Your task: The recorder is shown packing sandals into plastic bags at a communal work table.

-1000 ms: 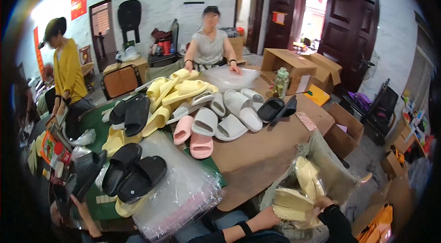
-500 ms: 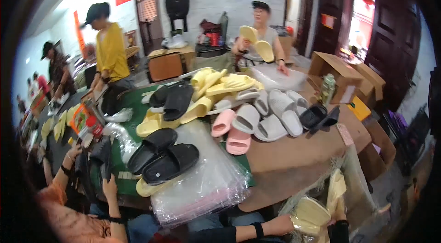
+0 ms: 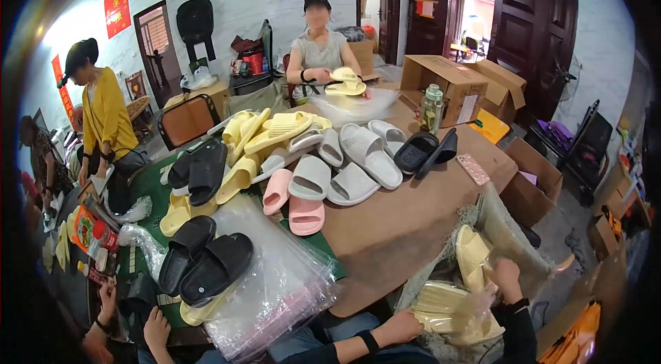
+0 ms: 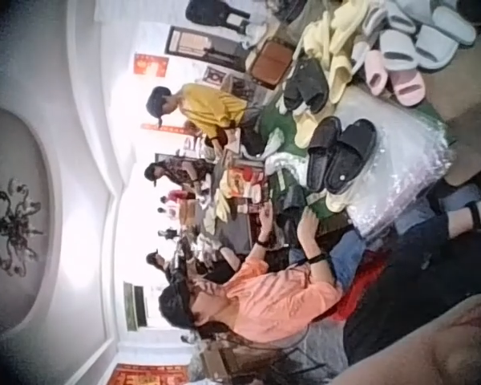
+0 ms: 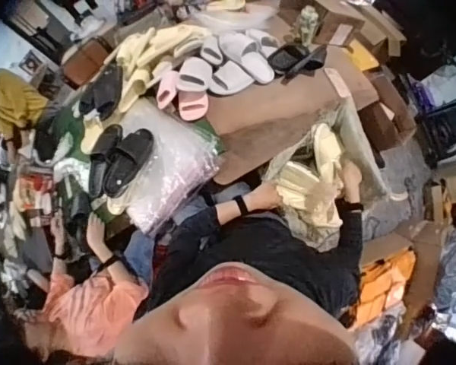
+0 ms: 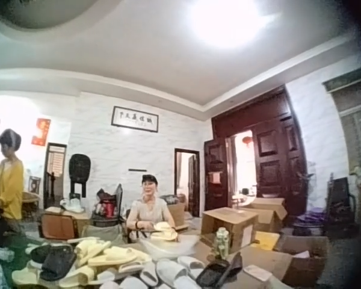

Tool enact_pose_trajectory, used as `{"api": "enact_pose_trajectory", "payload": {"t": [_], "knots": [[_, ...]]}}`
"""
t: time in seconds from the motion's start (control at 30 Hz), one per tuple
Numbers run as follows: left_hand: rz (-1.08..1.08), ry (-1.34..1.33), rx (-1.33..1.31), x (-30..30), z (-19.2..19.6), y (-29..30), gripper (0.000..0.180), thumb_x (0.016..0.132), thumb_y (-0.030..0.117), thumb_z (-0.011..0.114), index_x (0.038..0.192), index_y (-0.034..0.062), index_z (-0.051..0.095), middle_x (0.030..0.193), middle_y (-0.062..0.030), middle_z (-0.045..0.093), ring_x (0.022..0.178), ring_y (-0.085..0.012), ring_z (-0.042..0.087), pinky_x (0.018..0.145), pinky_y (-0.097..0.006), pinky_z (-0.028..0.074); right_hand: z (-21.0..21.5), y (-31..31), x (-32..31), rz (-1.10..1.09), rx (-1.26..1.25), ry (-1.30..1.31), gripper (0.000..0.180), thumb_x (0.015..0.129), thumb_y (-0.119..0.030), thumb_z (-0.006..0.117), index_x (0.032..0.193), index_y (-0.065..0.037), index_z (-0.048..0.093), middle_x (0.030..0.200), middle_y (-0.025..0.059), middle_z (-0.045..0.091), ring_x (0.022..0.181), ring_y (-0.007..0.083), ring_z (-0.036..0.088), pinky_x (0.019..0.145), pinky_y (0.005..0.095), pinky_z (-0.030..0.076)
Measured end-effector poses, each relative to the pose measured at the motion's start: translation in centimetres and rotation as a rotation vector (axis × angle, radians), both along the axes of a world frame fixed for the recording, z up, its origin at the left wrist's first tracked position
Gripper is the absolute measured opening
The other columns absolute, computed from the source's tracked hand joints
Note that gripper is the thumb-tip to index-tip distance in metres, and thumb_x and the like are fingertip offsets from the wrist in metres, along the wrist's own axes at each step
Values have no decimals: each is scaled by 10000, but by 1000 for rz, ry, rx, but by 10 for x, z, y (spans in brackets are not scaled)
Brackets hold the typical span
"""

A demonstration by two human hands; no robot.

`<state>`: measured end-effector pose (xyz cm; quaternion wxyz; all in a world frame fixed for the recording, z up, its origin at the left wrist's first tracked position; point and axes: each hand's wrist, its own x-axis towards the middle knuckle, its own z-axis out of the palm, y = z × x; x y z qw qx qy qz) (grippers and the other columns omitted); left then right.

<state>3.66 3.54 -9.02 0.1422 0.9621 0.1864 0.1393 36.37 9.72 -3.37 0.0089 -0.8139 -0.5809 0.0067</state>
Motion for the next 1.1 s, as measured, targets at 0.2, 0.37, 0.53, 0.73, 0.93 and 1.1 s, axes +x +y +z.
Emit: {"api": "enact_pose_trajectory", "payload": {"t": [0.2, 0.37, 0.53, 0.73, 0.93, 1.1], "knots": [[13, -4, -5, -3, 12, -2, 135, 725, 210, 629, 672, 89, 604, 605, -79, 614, 667, -259, 624, 746, -357, 444, -1, 51, -60, 99, 103, 55, 999, 605, -518, 786, 1381, -78, 337, 1343, 226, 420, 1209, 407, 440, 966, 490, 398], [65, -23, -21, -15, -3, -4, 140, 723, 212, 643, 714, 78, 603, 587, -74, 594, 671, -256, 603, 748, -351, 432, -16, 63, -77, 86, 25, 102, 1114, 578, -488, 794, 1445, -91, 218, 1370, 253, 364, 1237, 397, 422, 1027, 509, 335], [50, -48, 36, 1, -10, -7, 136, 716, 205, 619, 629, 101, 609, 600, -86, 610, 650, -257, 611, 767, -351, 412, -24, 40, -43, 63, 79, 22, 1187, 539, -417, 813, 1475, -109, 151, 1338, 275, 407, 1242, 407, 417, 1023, 470, 369], [73, -81, -18, -5, -16, -12, 151, 695, 195, 610, 603, 76, 598, 597, -110, 594, 637, -295, 589, 778, -365, 405, -4, 39, -49, -196, -235, 36, 1193, 581, -432, 797, 1493, -167, 76, 1409, 301, 318, 1277, 436, 377, 1032, 465, 363], [-16, -74, -58, -6, -12, -11, 136, 688, 174, 609, 602, 69, 614, 602, -104, 591, 668, -287, 593, 796, -381, 410, -59, 59, -35, 50, -381, 65, 1062, 679, -590, 695, 1478, -105, 192, 1398, 267, 383, 1242, 432, 430, 1009, 440, 392], [-24, -71, -12, -6, -16, -10, 124, 701, 195, 621, 633, 92, 629, 640, -84, 602, 692, -282, 603, 866, -378, 407, -70, 51, -43, 58, -374, -5, 1008, 710, -609, 673, 1467, -118, 224, 1390, 252, 399, 1230, 450, 435, 1010, 455, 390]]}}
